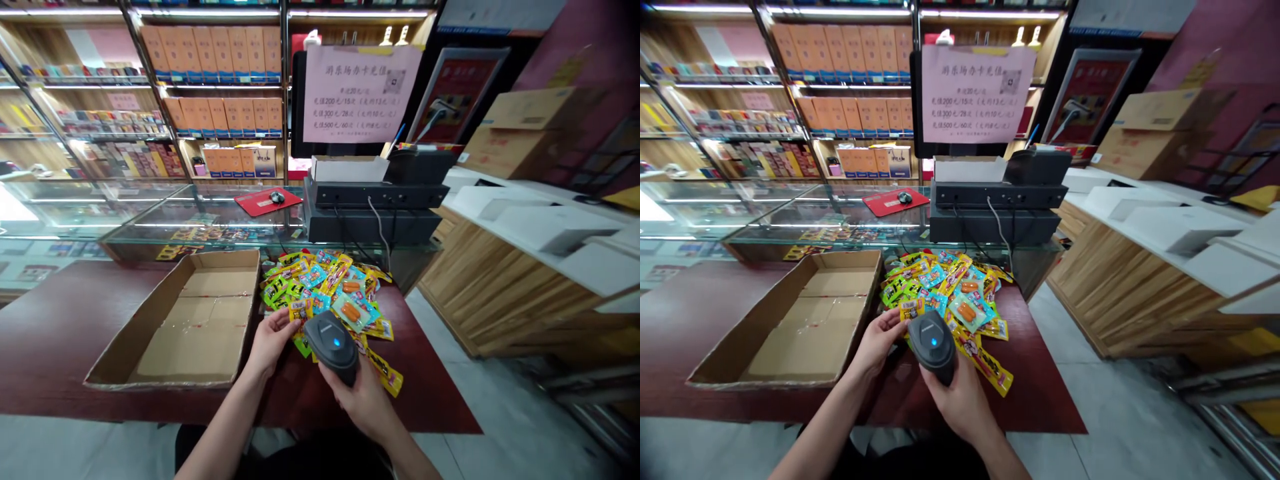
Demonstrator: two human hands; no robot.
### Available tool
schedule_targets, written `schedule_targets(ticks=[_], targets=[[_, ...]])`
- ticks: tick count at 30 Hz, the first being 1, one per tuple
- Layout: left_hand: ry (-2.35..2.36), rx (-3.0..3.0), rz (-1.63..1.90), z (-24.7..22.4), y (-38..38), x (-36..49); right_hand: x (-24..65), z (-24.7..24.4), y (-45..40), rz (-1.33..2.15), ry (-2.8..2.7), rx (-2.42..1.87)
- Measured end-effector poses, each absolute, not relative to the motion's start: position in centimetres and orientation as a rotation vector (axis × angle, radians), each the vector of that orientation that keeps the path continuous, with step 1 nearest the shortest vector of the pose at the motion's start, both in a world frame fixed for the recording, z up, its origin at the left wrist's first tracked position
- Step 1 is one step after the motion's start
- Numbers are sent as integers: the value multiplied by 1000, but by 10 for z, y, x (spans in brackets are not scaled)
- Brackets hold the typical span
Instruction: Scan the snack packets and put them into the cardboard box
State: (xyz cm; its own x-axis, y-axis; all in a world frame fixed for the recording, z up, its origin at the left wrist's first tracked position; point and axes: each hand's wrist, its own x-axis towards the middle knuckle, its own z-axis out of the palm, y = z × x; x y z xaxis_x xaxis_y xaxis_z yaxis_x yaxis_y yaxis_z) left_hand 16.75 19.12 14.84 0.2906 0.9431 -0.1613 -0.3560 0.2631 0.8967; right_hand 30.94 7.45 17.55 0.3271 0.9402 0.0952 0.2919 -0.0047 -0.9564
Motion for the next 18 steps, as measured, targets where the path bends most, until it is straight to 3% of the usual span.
schedule_targets(ticks=[5, 12, 18], targets=[[804, 957, 1083, 177, 201, 181, 318, 193, 93, 620, -1384, -1466], [711, 1249, 1085, 244, 239, 162, 336, 247, 138, 686, -1488, -1356], [787, 1221, 1113, 234, 278, 150, 346, 265, 178, 1054, -1592, -1347]])
